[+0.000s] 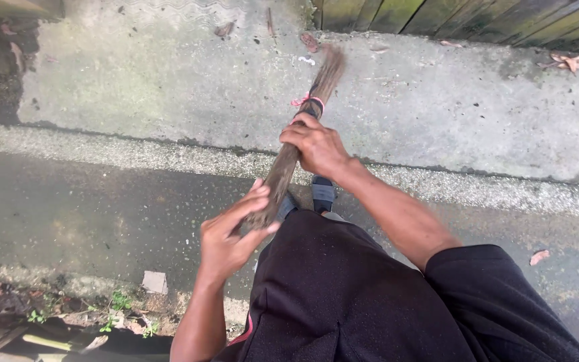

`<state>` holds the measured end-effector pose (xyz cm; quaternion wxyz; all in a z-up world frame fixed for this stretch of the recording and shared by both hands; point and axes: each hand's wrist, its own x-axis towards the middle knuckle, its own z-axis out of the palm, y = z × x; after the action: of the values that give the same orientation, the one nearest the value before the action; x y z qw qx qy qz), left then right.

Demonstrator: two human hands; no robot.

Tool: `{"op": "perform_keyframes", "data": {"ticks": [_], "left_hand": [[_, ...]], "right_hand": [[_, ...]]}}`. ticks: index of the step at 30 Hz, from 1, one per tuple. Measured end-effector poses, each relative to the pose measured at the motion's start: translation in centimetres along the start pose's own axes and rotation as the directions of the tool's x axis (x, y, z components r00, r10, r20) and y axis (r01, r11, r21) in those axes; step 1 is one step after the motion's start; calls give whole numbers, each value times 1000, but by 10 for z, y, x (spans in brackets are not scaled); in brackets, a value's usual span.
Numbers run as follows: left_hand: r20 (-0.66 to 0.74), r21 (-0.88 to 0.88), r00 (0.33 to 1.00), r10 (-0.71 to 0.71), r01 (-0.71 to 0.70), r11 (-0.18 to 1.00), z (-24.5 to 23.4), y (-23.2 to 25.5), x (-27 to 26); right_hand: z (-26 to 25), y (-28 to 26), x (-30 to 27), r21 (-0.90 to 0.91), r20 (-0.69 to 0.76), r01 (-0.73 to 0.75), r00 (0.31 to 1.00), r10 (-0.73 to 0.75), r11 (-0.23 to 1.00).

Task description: Sweeping dry leaves off a concrete walkway using a traditional stick broom.

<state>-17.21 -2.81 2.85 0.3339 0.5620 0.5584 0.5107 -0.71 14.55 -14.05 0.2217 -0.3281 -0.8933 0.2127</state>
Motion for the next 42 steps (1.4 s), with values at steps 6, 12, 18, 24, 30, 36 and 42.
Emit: {"op": "perform_keyframes", "data": {"ticks": [6,12,18,24,30,36,42], "left_hand": [[-47,-117,999,-12,7,993,10,1,-9],[-131,-101,991,-31,17,995,26,-49,7],[-140,-19,989,50,-54,998,-59,-44,9],[-50,-93,997,51,-56,994,-152,-36,4],[-26,-155,998,55,-59,986,-170,-118,38],[49,9,992,119,-119,993,-243,-122,46],[9,24,980,197,-197,980,-345,-90,39]], "right_hand": [[-17,-2,-20,-126,41,-52,998,58,991],[67,48,0,5,68,-41,997,41,999],[72,-35,79,65,15,66,998,-67,996],[57,-103,108,-125,51,45,998,-38,991],[132,-64,115,-136,55,-112,991,120,984],[200,-98,186,92,30,9,999,-11,996],[175,-206,251,-47,-42,33,999,-35,998]]}}
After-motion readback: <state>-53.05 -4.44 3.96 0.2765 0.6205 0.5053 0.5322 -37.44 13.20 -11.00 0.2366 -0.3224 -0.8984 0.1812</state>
